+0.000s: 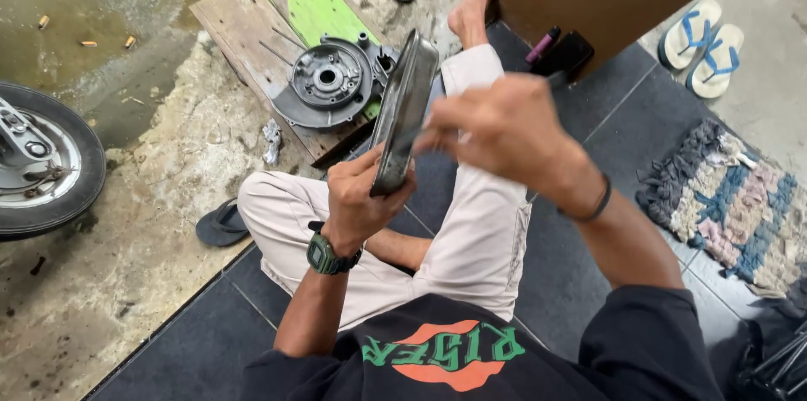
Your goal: Scrubbing a metal motorcycle engine cover with a small brush to remove dirt.
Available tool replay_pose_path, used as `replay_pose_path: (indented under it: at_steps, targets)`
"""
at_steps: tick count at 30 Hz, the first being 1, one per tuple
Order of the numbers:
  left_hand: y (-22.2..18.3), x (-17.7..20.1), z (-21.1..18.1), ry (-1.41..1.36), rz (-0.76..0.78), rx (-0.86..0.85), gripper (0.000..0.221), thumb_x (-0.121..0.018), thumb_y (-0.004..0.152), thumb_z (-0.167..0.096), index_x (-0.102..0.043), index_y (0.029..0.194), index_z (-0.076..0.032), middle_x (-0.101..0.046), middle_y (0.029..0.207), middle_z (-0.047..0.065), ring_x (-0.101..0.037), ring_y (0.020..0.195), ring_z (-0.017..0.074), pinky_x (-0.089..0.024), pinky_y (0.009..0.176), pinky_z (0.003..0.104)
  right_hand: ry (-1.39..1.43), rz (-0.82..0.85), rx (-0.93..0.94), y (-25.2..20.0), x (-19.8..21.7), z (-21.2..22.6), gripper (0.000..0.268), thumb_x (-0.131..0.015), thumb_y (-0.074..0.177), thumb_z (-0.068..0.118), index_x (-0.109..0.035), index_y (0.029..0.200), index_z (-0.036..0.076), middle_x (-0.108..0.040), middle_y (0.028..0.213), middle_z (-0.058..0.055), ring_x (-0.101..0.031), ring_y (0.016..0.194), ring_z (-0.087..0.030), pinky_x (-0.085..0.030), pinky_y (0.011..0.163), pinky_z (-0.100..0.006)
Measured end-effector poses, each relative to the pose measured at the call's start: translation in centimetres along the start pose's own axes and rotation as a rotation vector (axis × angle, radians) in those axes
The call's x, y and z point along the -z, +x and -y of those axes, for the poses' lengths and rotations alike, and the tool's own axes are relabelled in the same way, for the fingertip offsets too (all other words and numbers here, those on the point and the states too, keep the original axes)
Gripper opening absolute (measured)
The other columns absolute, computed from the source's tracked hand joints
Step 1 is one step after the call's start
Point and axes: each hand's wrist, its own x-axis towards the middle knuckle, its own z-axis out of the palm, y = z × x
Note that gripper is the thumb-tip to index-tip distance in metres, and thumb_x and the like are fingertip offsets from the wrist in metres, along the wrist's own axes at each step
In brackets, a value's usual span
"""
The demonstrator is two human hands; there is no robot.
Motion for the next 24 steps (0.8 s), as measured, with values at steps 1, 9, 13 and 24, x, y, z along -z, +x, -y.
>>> replay_pose_path:
  at_steps: [1, 9, 13, 24]
  targets:
    - [-0.4, 0.0, -0.1, -0.002, 0.004, 0.006, 0.02, -0.08, 0.083, -0.013, -0.072, 0.07, -0.001, -0.078, 0.098, 0.013, -0.067, 0.055, 0.0374, -0.053, 0.047, 0.038, 0.004, 0.005, -0.005, -0.2, 0.2, 0.2, 0.028, -0.074, 0.094, 0.051, -0.064, 0.089, 0.026, -0.062, 0.067, 0.004, -0.063, 0.059, -0.022, -0.047, 0.061, -0.037]
    - [-0.7, -0.2, -0.6, -0.072, 0.005, 0.01, 0.015, -0.081, 0.08, -0.01, -0.073, 0.074, 0.0, -0.077, 0.095, 0.014, -0.068, 0.057, 0.0399, -0.054, 0.048, 0.034, 0.049, -0.004, -0.084, -0.3, 1.2, 1.2, 0.02, -0.075, 0.094, 0.039, -0.063, 0.087, 0.025, -0.067, 0.07, 0.007, -0.068, 0.063, -0.022, -0.051, 0.059, -0.035]
    - [-2.1, -0.5, -0.5, 0.047, 0.005, -0.023, 0.014, -0.078, 0.081, -0.015, -0.075, 0.076, -0.002, -0.078, 0.099, 0.012, -0.069, 0.057, 0.033, -0.055, 0.05, 0.034, -0.082, -0.001, -0.105, -0.2, 1.2, 1.4, 0.03, -0.069, 0.102, 0.048, -0.06, 0.09, 0.022, -0.063, 0.066, 0.002, -0.065, 0.058, -0.025, -0.05, 0.057, -0.039]
    - [-3.1, -0.2, 0.8, -0.016, 0.028, -0.027, 0.018, -0.082, 0.078, -0.016, -0.073, 0.071, -0.002, -0.078, 0.096, 0.015, -0.069, 0.059, 0.0384, -0.057, 0.053, 0.037, -0.067, 0.082, -0.136, -1.6, 0.6, 5.0, 0.027, -0.064, 0.095, 0.053, -0.054, 0.083, 0.031, -0.06, 0.062, 0.009, -0.066, 0.054, -0.019, -0.051, 0.054, -0.034]
